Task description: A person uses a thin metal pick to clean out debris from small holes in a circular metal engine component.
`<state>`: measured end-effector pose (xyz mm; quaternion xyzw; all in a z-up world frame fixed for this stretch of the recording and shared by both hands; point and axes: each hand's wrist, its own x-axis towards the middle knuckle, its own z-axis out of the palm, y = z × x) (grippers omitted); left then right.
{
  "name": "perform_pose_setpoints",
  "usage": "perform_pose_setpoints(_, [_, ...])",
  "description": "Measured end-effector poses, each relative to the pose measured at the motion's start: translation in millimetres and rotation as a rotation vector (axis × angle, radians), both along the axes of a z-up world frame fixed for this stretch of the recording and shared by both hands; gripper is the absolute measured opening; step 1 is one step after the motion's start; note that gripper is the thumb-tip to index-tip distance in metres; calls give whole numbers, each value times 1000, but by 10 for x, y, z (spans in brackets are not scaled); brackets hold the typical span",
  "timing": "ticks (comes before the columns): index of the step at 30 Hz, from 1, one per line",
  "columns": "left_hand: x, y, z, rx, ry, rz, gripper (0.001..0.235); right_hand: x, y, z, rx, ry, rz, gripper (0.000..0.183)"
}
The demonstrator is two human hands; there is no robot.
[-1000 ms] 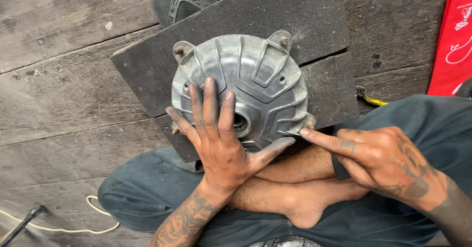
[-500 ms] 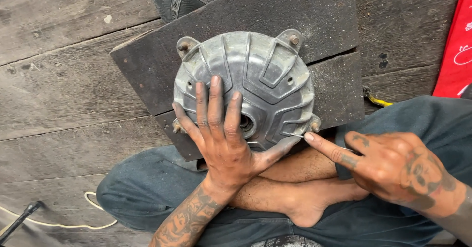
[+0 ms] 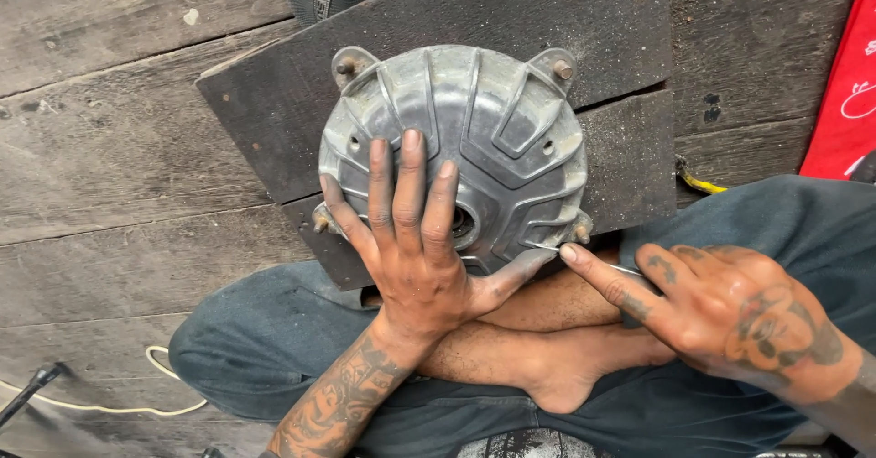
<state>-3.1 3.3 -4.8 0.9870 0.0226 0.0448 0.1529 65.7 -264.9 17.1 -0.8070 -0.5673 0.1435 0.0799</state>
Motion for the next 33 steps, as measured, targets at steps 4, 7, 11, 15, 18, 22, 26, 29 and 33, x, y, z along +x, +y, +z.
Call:
perform_pose_setpoints(4, [-23,11,-32,-3,3,-7,98,-8,18,19,-25,-18,11,65])
perform_pose_setpoints(7, [-18,17,-33,-3,3,-12,98,-3,33,26,-73,15,25,67])
perform_pose_setpoints(11, [6,15,-27,-19,-20,-18,94,5,57,45,-41,-23,22,66])
perform_pose_setpoints(15, [17,18,-30,-35,-45,-18,91,-30,93,35,-16,-33,-11,64])
perform_pose_setpoints(18, [7,26,-40,-23,-48,-36,93,-81,85,7,-42,5,-40,64])
perform_pose_setpoints(22, [30,44,-16,-44,-30,-41,95,-40,27,-61,19,210,-141,65])
perform_pose_setpoints(26, [7,59,-9,-14,4,-37,99,-17,-24,-77,66,204,-124,60])
perform_pose_setpoints(29, [12,64,-12,-13,8,-50,99,-17,-48,-83,56,178,-101,65])
perform_pose_setpoints(33, [17,61,-8,-20,-8,-54,98,-6,-49,-92,82,140,-45,66])
